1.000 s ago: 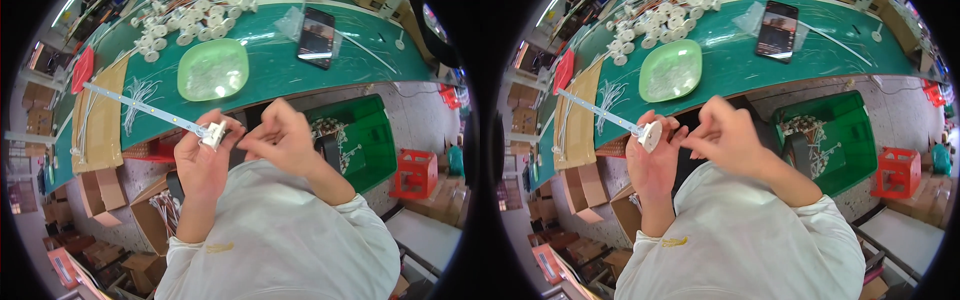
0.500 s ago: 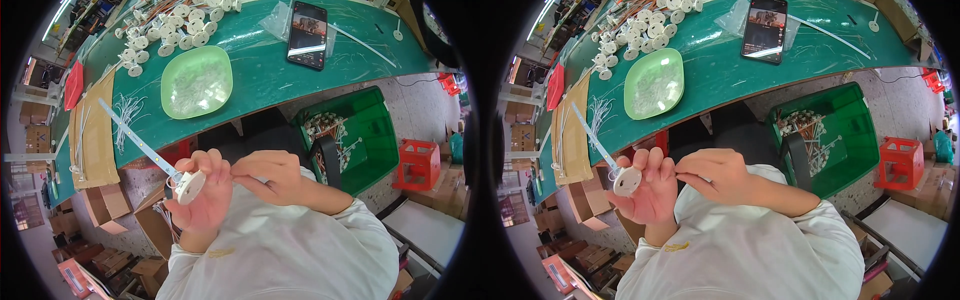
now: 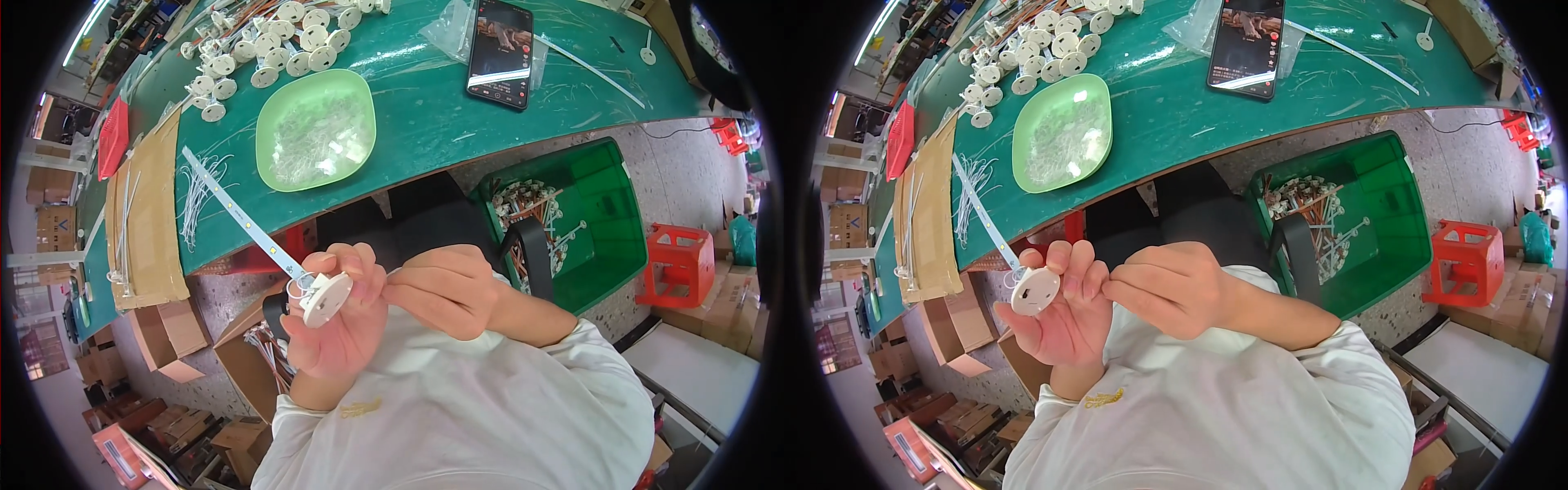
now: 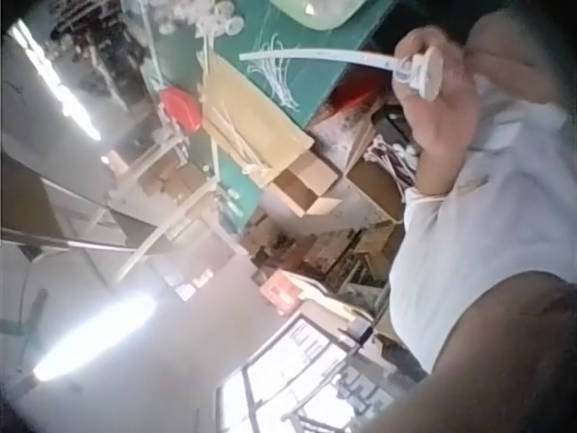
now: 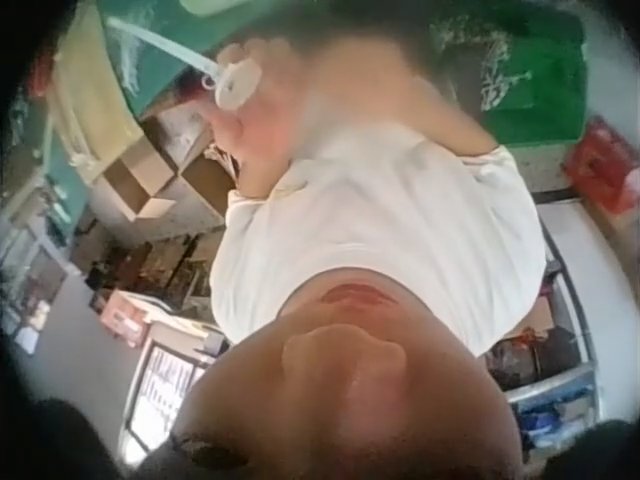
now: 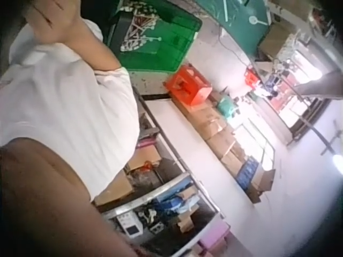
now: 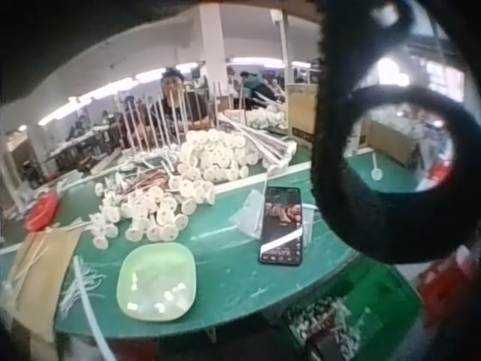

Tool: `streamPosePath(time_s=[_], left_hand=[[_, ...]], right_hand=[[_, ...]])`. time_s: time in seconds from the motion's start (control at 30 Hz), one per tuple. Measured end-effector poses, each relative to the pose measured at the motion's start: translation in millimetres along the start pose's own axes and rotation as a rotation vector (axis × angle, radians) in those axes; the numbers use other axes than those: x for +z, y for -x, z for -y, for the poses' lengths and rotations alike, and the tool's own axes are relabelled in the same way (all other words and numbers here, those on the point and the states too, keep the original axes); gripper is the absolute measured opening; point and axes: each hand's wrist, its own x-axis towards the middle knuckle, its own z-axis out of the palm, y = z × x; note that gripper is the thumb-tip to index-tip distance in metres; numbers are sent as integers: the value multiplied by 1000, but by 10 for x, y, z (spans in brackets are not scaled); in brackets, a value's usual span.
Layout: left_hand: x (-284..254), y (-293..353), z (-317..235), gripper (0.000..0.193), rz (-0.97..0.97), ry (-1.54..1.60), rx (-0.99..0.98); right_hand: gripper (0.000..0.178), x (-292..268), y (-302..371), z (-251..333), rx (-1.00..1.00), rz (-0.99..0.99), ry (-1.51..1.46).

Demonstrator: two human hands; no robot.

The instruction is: Assembling LED light strips into plastic bases and securing them with small clips.

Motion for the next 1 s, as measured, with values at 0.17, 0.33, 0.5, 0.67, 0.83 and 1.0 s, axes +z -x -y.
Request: streamPosePath(time_s=[0.17, 0.33, 0.5, 0.67, 0.83, 1.0], left_hand=[[78, 23, -3, 60, 19, -140, 42], [18, 91, 55, 56, -66, -49, 76], [-111, 127, 119, 63, -88, -112, 43], [-108, 79, 134, 63, -103, -122, 53], [-46, 33, 134, 68, -181, -50, -24], [-114, 33, 151, 65, -131, -41, -11]], right_hand=[[22, 8, -33, 46, 64, 63, -41], [16, -87, -215, 83, 277, 30, -202], [15, -128, -272, 114, 267, 58, -148], [15, -101, -274, 96, 255, 32, -102], [13, -134, -304, 81, 245, 46, -74], [14, -88, -232, 79, 216, 14, -48]])
